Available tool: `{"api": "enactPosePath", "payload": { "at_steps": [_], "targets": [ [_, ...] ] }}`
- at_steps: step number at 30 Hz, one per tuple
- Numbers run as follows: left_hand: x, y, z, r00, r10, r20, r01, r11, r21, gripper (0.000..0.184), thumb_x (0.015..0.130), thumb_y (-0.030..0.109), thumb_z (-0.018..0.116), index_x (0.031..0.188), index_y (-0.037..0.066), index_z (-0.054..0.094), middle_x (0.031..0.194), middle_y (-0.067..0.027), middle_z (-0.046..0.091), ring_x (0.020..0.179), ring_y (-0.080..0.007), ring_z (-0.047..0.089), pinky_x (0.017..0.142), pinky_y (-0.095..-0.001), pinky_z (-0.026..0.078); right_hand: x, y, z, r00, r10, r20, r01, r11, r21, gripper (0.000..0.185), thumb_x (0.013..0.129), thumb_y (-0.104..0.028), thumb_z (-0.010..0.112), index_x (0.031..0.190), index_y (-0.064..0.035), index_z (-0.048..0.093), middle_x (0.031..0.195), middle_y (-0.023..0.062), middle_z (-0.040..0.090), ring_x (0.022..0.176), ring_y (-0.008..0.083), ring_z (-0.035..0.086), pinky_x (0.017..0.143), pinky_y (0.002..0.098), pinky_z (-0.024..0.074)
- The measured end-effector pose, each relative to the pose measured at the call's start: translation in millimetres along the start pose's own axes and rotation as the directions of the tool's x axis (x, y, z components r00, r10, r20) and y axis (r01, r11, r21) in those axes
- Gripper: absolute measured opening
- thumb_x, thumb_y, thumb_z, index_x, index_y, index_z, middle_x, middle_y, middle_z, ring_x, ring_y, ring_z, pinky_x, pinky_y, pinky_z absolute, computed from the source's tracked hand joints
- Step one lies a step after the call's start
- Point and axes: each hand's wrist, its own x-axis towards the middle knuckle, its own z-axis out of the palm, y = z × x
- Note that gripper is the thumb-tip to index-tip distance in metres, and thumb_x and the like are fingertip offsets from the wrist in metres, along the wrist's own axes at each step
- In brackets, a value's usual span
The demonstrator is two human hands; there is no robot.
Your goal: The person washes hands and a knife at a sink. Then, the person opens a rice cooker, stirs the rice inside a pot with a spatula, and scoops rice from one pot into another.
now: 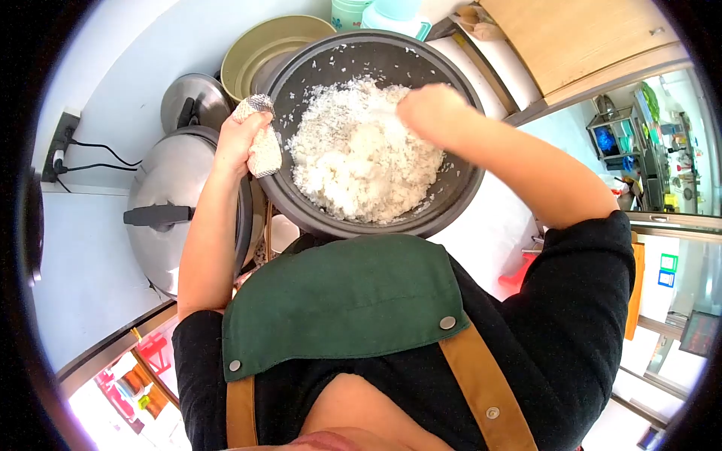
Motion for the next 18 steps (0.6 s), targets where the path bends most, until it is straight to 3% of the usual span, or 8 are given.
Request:
{"api": "enactPosePath", "payload": {
  "at_steps": [3, 10, 17, 18],
  "targets": [
    [0, -1, 0, 1.000, -0.007, -0.015, 0.006, 1.000, -0.014, 0.015, 0.072, 0.005, 0.061, 0.087, 0.002, 0.060, 0.073, -0.0028, 0.059, 0.062, -0.0112, 0.055, 0.056, -0.0258, 0.045, 12, 23, 5, 0.985, 0.171, 0.014, -0.169, 0.982, -0.081, 0.013, 0.075, -0.007, 0.055, 0.080, -0.0027, 0.066, 0.083, 0.0131, 0.066, 0.081, 0.0255, 0.065, 0.068, 0.0342, 0.0522],
    [-9, -5, 10, 0.994, 0.045, -0.102, -0.054, 0.995, -0.089, 0.014, 0.073, 0.005, 0.062, 0.086, 0.001, 0.061, 0.071, -0.0024, 0.059, 0.058, -0.0106, 0.054, 0.053, -0.0243, 0.044, 14, 9, 38, 0.994, 0.065, 0.093, -0.074, 0.992, 0.105, 0.014, 0.073, -0.005, 0.056, 0.081, -0.0008, 0.066, 0.086, 0.0159, 0.066, 0.081, 0.0279, 0.065, 0.067, 0.0357, 0.0527],
    [-7, -7, 6, 0.997, 0.036, -0.069, -0.043, 0.995, -0.094, 0.014, 0.073, 0.006, 0.063, 0.086, 0.001, 0.061, 0.072, -0.0026, 0.059, 0.058, -0.0109, 0.055, 0.053, -0.0253, 0.044, -24, -49, 23, 0.977, -0.063, 0.204, 0.042, 0.993, 0.109, 0.015, 0.073, -0.006, 0.057, 0.085, -0.0008, 0.064, 0.082, 0.0148, 0.066, 0.074, 0.0270, 0.066, 0.061, 0.0373, 0.0539],
    [-8, -7, 5, 0.998, 0.029, -0.060, -0.035, 0.995, -0.091, 0.014, 0.073, 0.006, 0.063, 0.086, 0.001, 0.061, 0.072, -0.0026, 0.059, 0.059, -0.0110, 0.055, 0.053, -0.0254, 0.044, -23, -41, 8, 0.970, 0.020, 0.243, -0.034, 0.998, 0.056, 0.015, 0.074, -0.007, 0.056, 0.085, -0.0014, 0.065, 0.083, 0.0139, 0.066, 0.074, 0.0266, 0.066, 0.062, 0.0369, 0.0539]
  ]
}}
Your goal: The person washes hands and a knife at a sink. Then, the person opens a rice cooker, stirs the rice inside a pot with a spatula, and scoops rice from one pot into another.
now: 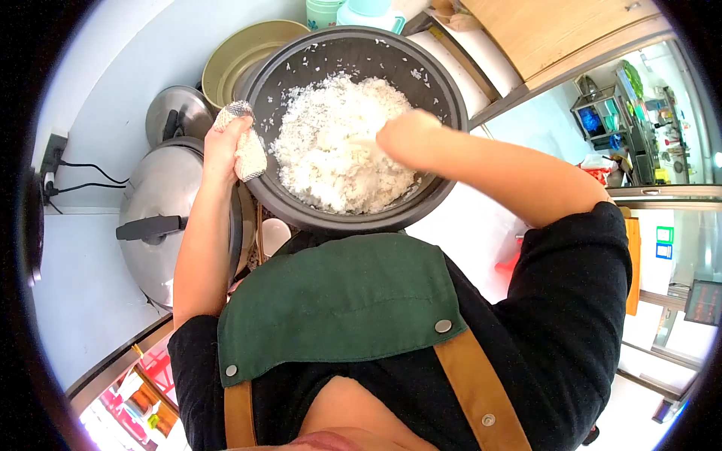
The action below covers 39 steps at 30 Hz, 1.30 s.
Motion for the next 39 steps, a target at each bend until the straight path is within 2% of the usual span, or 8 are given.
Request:
{"api": "enactPosePath", "payload": {
  "at_steps": [4, 14, 16, 20, 22, 28, 34, 39],
  "targets": [
    [3, -2, -5, 0.999, -0.029, 0.046, 0.028, 0.999, 0.029, 0.014, 0.073, 0.006, 0.062, 0.086, 0.001, 0.061, 0.072, -0.0030, 0.060, 0.059, -0.0113, 0.055, 0.054, -0.0252, 0.045, 26, 50, -16, 0.939, 0.229, -0.257, -0.222, 0.973, 0.060, 0.014, 0.076, -0.007, 0.055, 0.083, -0.0020, 0.066, 0.085, 0.0125, 0.067, 0.078, 0.0264, 0.066, 0.066, 0.0353, 0.0533],
    [-3, -3, 4, 1.000, -0.004, -0.025, 0.003, 0.999, -0.048, 0.014, 0.073, 0.006, 0.062, 0.087, 0.001, 0.061, 0.073, -0.0036, 0.060, 0.059, -0.0117, 0.056, 0.053, -0.0259, 0.046, 20, 0, 13, 0.989, -0.038, -0.144, 0.047, 0.997, 0.056, 0.018, 0.073, -0.004, 0.055, 0.087, 0.0007, 0.065, 0.086, 0.0158, 0.066, 0.079, 0.0292, 0.065, 0.065, 0.0368, 0.0533],
    [-4, -1, 2, 1.000, -0.016, -0.016, 0.016, 0.999, -0.047, 0.014, 0.073, 0.005, 0.062, 0.087, 0.001, 0.061, 0.073, -0.0036, 0.060, 0.059, -0.0117, 0.056, 0.053, -0.0260, 0.046, 21, 14, 9, 0.994, -0.012, -0.106, 0.015, 0.999, 0.030, 0.017, 0.074, -0.006, 0.055, 0.086, 0.0003, 0.065, 0.085, 0.0148, 0.066, 0.077, 0.0281, 0.065, 0.064, 0.0365, 0.0535],
    [0, -3, -2, 1.000, -0.018, 0.004, 0.018, 1.000, -0.020, 0.014, 0.074, 0.005, 0.062, 0.087, 0.001, 0.061, 0.073, -0.0035, 0.060, 0.058, -0.0116, 0.056, 0.053, -0.0259, 0.046, 56, 57, -5, 0.925, 0.185, -0.332, -0.178, 0.983, 0.053, 0.014, 0.076, -0.010, 0.055, 0.081, -0.0036, 0.067, 0.082, 0.0136, 0.067, 0.077, 0.0263, 0.066, 0.065, 0.0351, 0.0539],
    [-1, -3, 1, 1.000, 0.004, -0.010, -0.004, 1.000, -0.018, 0.013, 0.074, 0.005, 0.062, 0.087, 0.001, 0.061, 0.072, -0.0033, 0.060, 0.058, -0.0116, 0.056, 0.053, -0.0257, 0.046, 76, 55, -3, 0.936, 0.239, -0.257, -0.211, 0.969, 0.130, 0.015, 0.075, -0.008, 0.056, 0.083, -0.0041, 0.067, 0.083, 0.0134, 0.067, 0.079, 0.0257, 0.066, 0.065, 0.0354, 0.0537],
    [-1, -4, 0, 1.000, 0.006, -0.011, -0.007, 0.999, -0.042, 0.012, 0.074, 0.005, 0.062, 0.086, 0.002, 0.061, 0.071, -0.0023, 0.059, 0.059, -0.0108, 0.055, 0.053, -0.0252, 0.045, 24, 1, 4, 0.981, -0.117, -0.158, 0.120, 0.993, 0.011, 0.014, 0.076, -0.005, 0.052, 0.085, 0.0024, 0.061, 0.084, 0.0167, 0.065, 0.076, 0.0291, 0.065, 0.064, 0.0381, 0.0532],
    [-2, -1, 2, 0.999, 0.029, -0.016, -0.030, 0.999, -0.033, 0.013, 0.074, 0.006, 0.063, 0.086, 0.002, 0.061, 0.071, -0.0020, 0.059, 0.059, -0.0106, 0.055, 0.054, -0.0249, 0.045, 68, 42, -3, 0.969, 0.168, -0.180, -0.163, 0.986, 0.042, 0.017, 0.076, -0.007, 0.055, 0.087, -0.0031, 0.066, 0.089, 0.0140, 0.066, 0.082, 0.0259, 0.066, 0.067, 0.0334, 0.0532],
    [-2, -5, 1, 0.999, 0.029, -0.022, -0.030, 0.999, -0.041, 0.013, 0.074, 0.006, 0.063, 0.086, 0.001, 0.061, 0.072, -0.0020, 0.059, 0.060, -0.0107, 0.055, 0.055, -0.0248, 0.045, 24, -9, 1, 0.997, -0.010, -0.074, 0.015, 0.998, 0.067, 0.018, 0.077, -0.008, 0.055, 0.091, 0.0000, 0.064, 0.090, 0.0147, 0.065, 0.082, 0.0280, 0.065, 0.069, 0.0359, 0.0528]
  ]
}}
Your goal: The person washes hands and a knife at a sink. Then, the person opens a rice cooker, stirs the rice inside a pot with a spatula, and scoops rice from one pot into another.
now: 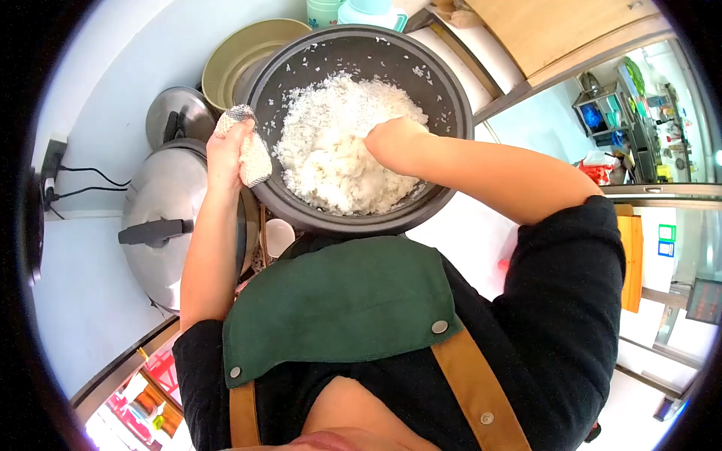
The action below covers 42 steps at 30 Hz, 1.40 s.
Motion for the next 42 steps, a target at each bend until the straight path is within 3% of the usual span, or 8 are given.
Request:
{"api": "enactPosePath", "payload": {
  "at_steps": [7, 13, 19, 24, 30, 34, 37, 42],
  "targets": [
    [4, 4, -1, 0.999, -0.025, 0.030, 0.023, 0.999, 0.039, 0.013, 0.074, 0.006, 0.062, 0.086, 0.001, 0.061, 0.072, -0.0018, 0.059, 0.060, -0.0104, 0.055, 0.055, -0.0247, 0.044, 48, 49, -15, 0.978, 0.201, -0.061, -0.198, 0.979, 0.059, 0.019, 0.082, -0.013, 0.052, 0.092, -0.0006, 0.064, 0.087, 0.0132, 0.066, 0.079, 0.0255, 0.065, 0.066, 0.0373, 0.0536],
    [3, 3, -1, 0.999, -0.023, 0.023, 0.021, 0.998, 0.056, 0.012, 0.075, 0.006, 0.062, 0.086, 0.001, 0.062, 0.072, -0.0020, 0.059, 0.060, -0.0103, 0.055, 0.055, -0.0249, 0.045, 1, -9, -6, 0.983, -0.172, -0.061, 0.173, 0.985, 0.000, 0.018, 0.077, -0.006, 0.053, 0.093, 0.0002, 0.059, 0.080, 0.0152, 0.064, 0.077, 0.0295, 0.065, 0.064, 0.0395, 0.0524],
    [2, 7, 0, 0.999, -0.024, 0.027, 0.022, 0.997, 0.071, 0.013, 0.075, 0.006, 0.062, 0.086, 0.001, 0.062, 0.072, -0.0024, 0.060, 0.060, -0.0105, 0.055, 0.054, -0.0252, 0.045, 40, 19, -9, 0.990, 0.005, -0.140, -0.003, 1.000, 0.016, 0.015, 0.075, -0.006, 0.055, 0.083, 0.0005, 0.066, 0.084, 0.0151, 0.066, 0.077, 0.0280, 0.065, 0.063, 0.0370, 0.0532],
    [5, 4, -2, 0.999, -0.040, 0.027, 0.038, 0.997, 0.064, 0.015, 0.074, 0.006, 0.062, 0.088, 0.000, 0.061, 0.074, -0.0027, 0.060, 0.061, -0.0108, 0.056, 0.056, -0.0251, 0.045, 22, 2, -3, 0.983, -0.157, -0.095, 0.173, 0.964, 0.200, 0.017, 0.078, -0.013, 0.055, 0.093, -0.0118, 0.063, 0.080, 0.0075, 0.065, 0.074, 0.0263, 0.064, 0.063, 0.0370, 0.0514],
    [14, 11, -7, 0.993, -0.082, 0.082, 0.064, 0.977, 0.206, 0.012, 0.074, 0.007, 0.060, 0.085, 0.003, 0.060, 0.073, -0.0012, 0.058, 0.062, -0.0100, 0.054, 0.057, -0.0249, 0.044, 111, 76, -29, 0.845, -0.036, -0.534, -0.036, 0.992, -0.122, 0.015, 0.075, -0.008, 0.056, 0.088, -0.0095, 0.064, 0.092, 0.0075, 0.061, 0.079, 0.0248, 0.063, 0.063, 0.0378, 0.0525],
    [14, 13, -4, 0.990, -0.103, 0.094, 0.081, 0.974, 0.212, 0.013, 0.074, 0.007, 0.061, 0.086, 0.003, 0.060, 0.073, -0.0010, 0.058, 0.062, -0.0100, 0.055, 0.056, -0.0251, 0.044, 117, 10, -27, 0.771, -0.296, -0.564, 0.354, 0.935, -0.007, 0.011, 0.075, -0.006, 0.054, 0.082, -0.0089, 0.062, 0.075, 0.0065, 0.063, 0.068, 0.0273, 0.063, 0.057, 0.0374, 0.0529],
    [16, 11, -6, 0.990, -0.119, 0.080, 0.100, 0.974, 0.205, 0.013, 0.074, 0.007, 0.061, 0.087, 0.003, 0.060, 0.073, -0.0010, 0.058, 0.062, -0.0101, 0.055, 0.056, -0.0251, 0.044, 75, -27, -31, 0.690, -0.582, -0.432, 0.518, 0.813, -0.268, 0.007, 0.073, -0.007, 0.056, 0.078, -0.0074, 0.061, 0.072, 0.0082, 0.063, 0.066, 0.0265, 0.063, 0.054, 0.0372, 0.0521],
    [17, 13, -1, 0.991, -0.112, 0.080, 0.094, 0.975, 0.201, 0.013, 0.074, 0.007, 0.061, 0.087, 0.003, 0.060, 0.072, -0.0014, 0.058, 0.060, -0.0103, 0.054, 0.055, -0.0252, 0.045, 83, 5, -42, 0.707, -0.495, -0.504, 0.372, 0.867, -0.330, 0.008, 0.070, -0.010, 0.057, 0.070, -0.0068, 0.065, 0.069, 0.0078, 0.065, 0.067, 0.0265, 0.064, 0.054, 0.0382, 0.0521]
  ]
}}
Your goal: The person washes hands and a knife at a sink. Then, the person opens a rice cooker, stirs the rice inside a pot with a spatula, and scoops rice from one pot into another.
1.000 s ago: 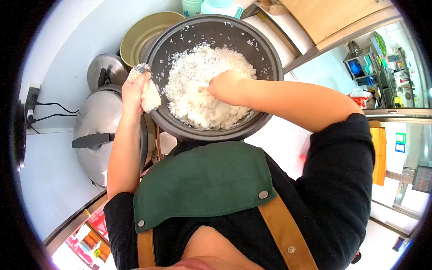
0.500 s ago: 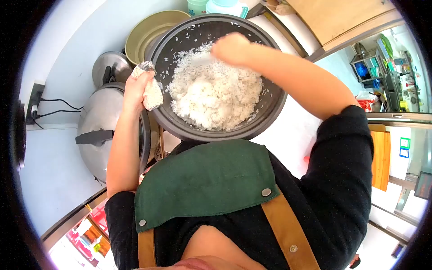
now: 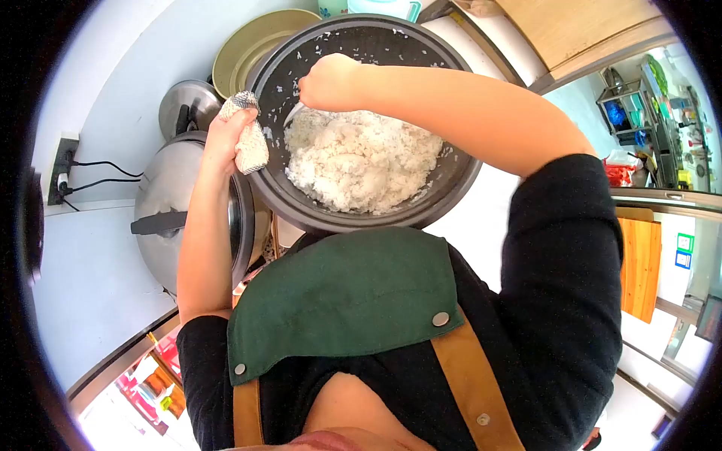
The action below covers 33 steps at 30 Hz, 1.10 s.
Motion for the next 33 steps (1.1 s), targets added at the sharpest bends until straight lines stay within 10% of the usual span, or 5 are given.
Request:
{"api": "enactPosePath", "payload": {
  "at_steps": [22, 26, 33],
  "targets": [
    [-3, -5, 9, 0.995, 0.079, -0.067, -0.079, 0.997, 0.011, 0.012, 0.074, 0.009, 0.063, 0.085, 0.003, 0.060, 0.070, -0.0017, 0.057, 0.057, -0.0108, 0.055, 0.052, -0.0253, 0.044, -19, -70, -31, 0.941, -0.190, 0.280, 0.174, 0.981, 0.082, 0.011, 0.071, -0.009, 0.056, 0.075, -0.0027, 0.064, 0.073, 0.0115, 0.063, 0.070, 0.0275, 0.064, 0.057, 0.0373, 0.0527],
    [-23, -13, 10, 0.980, 0.093, -0.176, -0.115, 0.986, -0.122, 0.013, 0.074, 0.009, 0.063, 0.084, 0.001, 0.061, 0.070, -0.0034, 0.060, 0.057, -0.0121, 0.056, 0.052, -0.0260, 0.045, -34, -8, -39, 0.871, 0.408, 0.276, -0.440, 0.895, 0.067, 0.015, 0.077, -0.008, 0.052, 0.089, -0.0049, 0.061, 0.078, 0.0093, 0.064, 0.071, 0.0265, 0.063, 0.059, 0.0365, 0.0528],
    [-119, -45, 32, 0.986, -0.081, -0.145, 0.022, 0.929, -0.370, 0.018, 0.082, 0.009, 0.061, 0.097, 0.001, 0.056, 0.083, -0.0042, 0.059, 0.074, -0.0123, 0.058, 0.068, -0.0272, 0.049, -104, 45, -42, 0.694, 0.686, 0.218, -0.658, 0.728, -0.194, 0.011, 0.073, -0.005, 0.058, 0.081, -0.0038, 0.066, 0.084, 0.0128, 0.066, 0.078, 0.0261, 0.065, 0.065, 0.0355, 0.0528]
  ]
}}
